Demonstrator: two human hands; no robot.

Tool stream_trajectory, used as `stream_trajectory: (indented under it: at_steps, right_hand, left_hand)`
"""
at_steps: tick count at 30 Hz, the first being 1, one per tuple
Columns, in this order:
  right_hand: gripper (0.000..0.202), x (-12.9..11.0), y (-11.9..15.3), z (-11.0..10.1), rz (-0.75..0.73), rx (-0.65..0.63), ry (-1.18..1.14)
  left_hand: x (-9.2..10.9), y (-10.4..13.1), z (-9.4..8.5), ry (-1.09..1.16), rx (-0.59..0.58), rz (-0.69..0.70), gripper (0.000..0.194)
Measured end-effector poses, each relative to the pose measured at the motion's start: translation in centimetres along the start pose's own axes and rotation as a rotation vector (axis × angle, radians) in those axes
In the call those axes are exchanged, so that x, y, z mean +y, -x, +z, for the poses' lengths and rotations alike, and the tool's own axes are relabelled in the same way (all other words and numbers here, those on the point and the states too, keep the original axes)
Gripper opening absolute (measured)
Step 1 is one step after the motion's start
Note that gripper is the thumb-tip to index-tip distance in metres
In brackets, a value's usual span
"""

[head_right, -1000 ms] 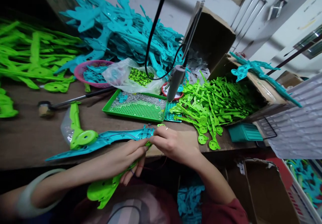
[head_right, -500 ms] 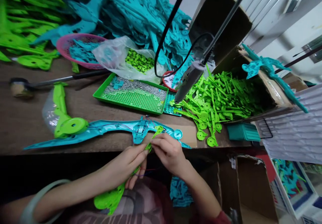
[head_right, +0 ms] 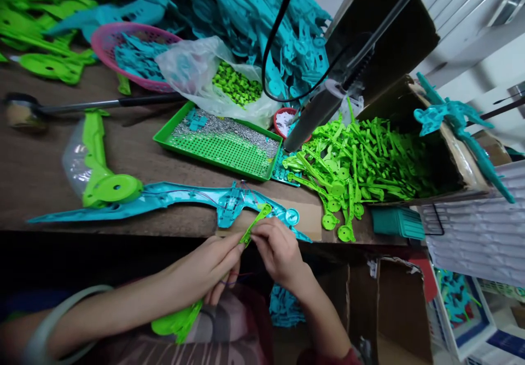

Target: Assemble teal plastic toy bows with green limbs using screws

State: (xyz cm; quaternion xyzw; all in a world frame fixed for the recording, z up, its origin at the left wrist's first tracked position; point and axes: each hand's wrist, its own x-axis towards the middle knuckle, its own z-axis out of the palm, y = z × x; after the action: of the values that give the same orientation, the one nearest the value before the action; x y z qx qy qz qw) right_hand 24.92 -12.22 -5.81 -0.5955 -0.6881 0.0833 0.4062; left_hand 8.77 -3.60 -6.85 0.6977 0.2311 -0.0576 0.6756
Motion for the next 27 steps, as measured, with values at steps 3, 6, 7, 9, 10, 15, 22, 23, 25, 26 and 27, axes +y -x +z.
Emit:
stream_trajectory:
  at_steps: [3, 6, 7, 9, 10, 15, 22, 23, 25, 26, 27]
  right_hand:
    - [0.019, 0.8, 0.2, 0.1, -0.087, -0.004, 0.01]
    - [0.023, 1.6, 0.3, 0.3, -0.202, 0.022, 0.084]
    - [0.024, 1.7, 0.4, 0.4, -0.231, 0.029, 0.115]
    - [0.025, 1.7, 0.4, 0.4, -0.27, 0.019, 0.161]
    - [0.027, 1.6, 0.3, 0.4, -0.291, 0.007, 0.176]
    - [0.03, 0.5, -0.1, -0.4, -0.26, -0.08, 0.16]
    - [0.029, -0.9, -0.3, -2.3, -0.115, -0.246, 0.049]
    - [0.028, -1.1, -0.2, -2.4, -0.107, -0.252, 0.069]
    - [0.024, -1.5, -0.2, -2.4, -0.092, -0.265, 0.133]
    - [0.023, -1.7, -0.2, -2.4, -0.093, -0.271, 0.167]
    - [0.022, -1.8, -0.2, -2.4, -0.096, -0.282, 0.199]
  left_hand:
    - [0.2, 0.2, -0.2, 0.057, -0.042, -0.041, 0.031]
    - [0.4, 0.4, -0.2, 0.14, -0.073, -0.075, 0.032]
    - [0.4, 0.5, -0.2, 0.166, -0.082, -0.078, 0.031]
    - [0.5, 0.6, -0.2, 0.21, -0.103, -0.077, 0.029]
    - [0.6, 0.6, -0.2, 0.224, -0.114, -0.078, 0.028]
    - [0.9, 0.8, 0.0, 0.195, -0.092, -0.077, 0.028]
    - [-0.2, 1.3, 1.2, 0.148, 0.001, -0.019, 0.028]
    - [-0.8, 1.3, 1.6, 0.163, 0.013, -0.015, 0.029]
    - [-2.3, 1.3, 2.3, 0.208, 0.039, -0.007, 0.029]
    - [-3.1, 1.3, 2.7, 0.238, 0.05, 0.004, 0.028]
    - [-3.7, 1.2, 3.0, 0.268, 0.062, 0.022, 0.027]
